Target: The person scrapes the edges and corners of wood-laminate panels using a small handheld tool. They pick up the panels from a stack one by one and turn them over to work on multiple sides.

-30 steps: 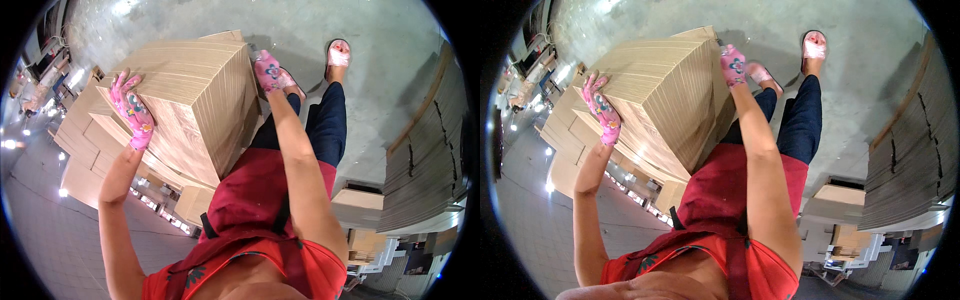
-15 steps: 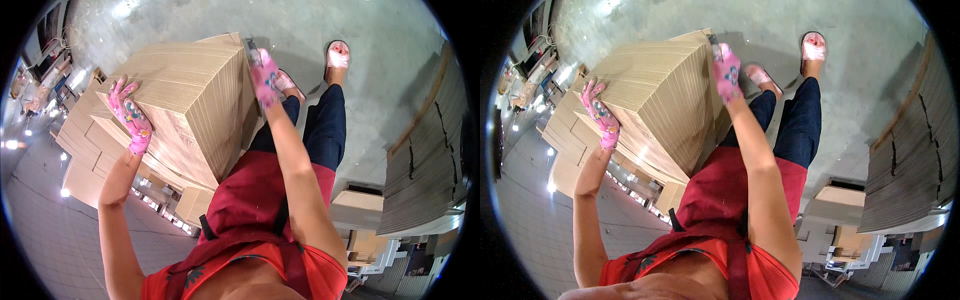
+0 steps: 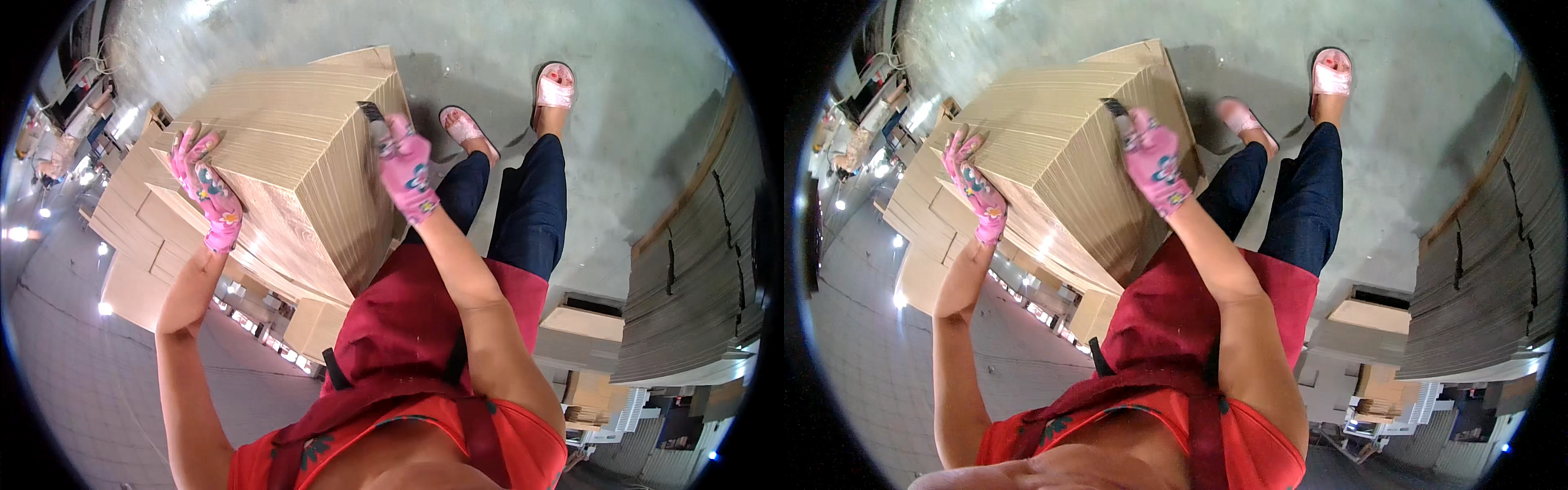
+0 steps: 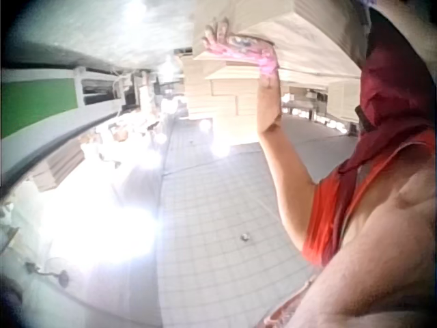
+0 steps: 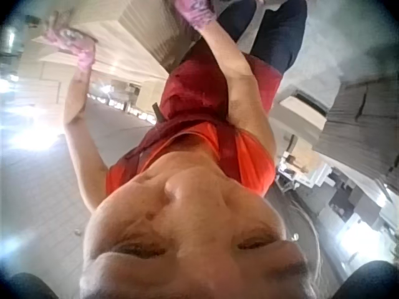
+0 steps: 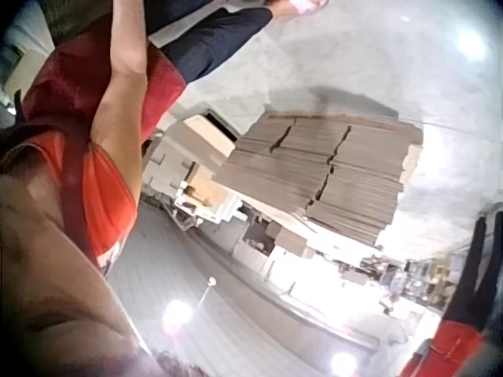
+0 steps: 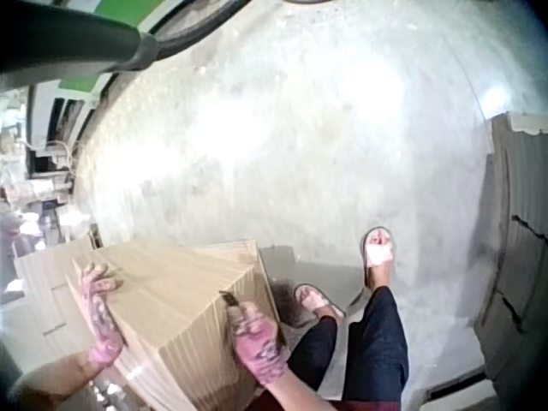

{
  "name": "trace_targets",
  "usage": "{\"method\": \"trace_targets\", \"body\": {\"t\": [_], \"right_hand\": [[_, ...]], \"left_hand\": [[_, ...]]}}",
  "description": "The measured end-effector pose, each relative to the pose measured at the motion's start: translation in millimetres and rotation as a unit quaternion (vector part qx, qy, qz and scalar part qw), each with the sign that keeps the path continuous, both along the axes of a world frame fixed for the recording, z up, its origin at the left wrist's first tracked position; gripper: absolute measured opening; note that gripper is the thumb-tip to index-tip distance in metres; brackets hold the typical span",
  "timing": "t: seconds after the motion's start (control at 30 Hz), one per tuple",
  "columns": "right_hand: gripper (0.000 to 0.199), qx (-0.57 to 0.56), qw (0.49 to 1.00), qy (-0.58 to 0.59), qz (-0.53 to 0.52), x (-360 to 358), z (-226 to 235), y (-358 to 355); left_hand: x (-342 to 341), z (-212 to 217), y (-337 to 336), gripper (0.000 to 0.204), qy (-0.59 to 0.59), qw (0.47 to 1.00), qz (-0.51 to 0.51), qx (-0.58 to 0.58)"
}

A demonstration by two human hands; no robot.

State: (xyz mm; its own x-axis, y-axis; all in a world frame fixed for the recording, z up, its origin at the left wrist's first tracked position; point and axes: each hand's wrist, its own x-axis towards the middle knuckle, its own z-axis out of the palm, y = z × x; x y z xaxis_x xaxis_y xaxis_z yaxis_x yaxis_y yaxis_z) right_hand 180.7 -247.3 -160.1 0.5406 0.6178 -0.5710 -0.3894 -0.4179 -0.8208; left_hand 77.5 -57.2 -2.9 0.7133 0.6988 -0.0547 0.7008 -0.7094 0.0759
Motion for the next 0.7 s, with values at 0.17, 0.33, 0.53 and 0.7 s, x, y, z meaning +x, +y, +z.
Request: {"method": "trace_targets", "body": {"t": [0.17, 0.33, 0.53, 0.7], "right_hand": [[0.018, -0.098, 0.994, -0.021, 0.041, 7.1, -122.7, 8.6], [0.015, -0.087, 0.969, 0.181, -0.144, 29.3, -19.9, 5.9], [0.007, 0.006, 0.998, 0.069, -0.009, 13.3, 64.7, -4.1], [0.014, -0.046, 0.979, 0.195, -0.034, 33.1, -53.1, 11.5]], "left_hand": [[3.3, -11.8, 3.9, 0.050, -0.010, 1.000, 0.009, -0.004], [2.6, -9.2, 5.5, 0.052, -0.014, 1.000, -0.015, -0.012], [0.5, -8.3, 3.5, 0.042, -0.040, 0.999, 0.003, -0.006], [3.6, -7.5, 4.9, 0.043, -0.003, 1.000, -0.014, 0.019]]}}
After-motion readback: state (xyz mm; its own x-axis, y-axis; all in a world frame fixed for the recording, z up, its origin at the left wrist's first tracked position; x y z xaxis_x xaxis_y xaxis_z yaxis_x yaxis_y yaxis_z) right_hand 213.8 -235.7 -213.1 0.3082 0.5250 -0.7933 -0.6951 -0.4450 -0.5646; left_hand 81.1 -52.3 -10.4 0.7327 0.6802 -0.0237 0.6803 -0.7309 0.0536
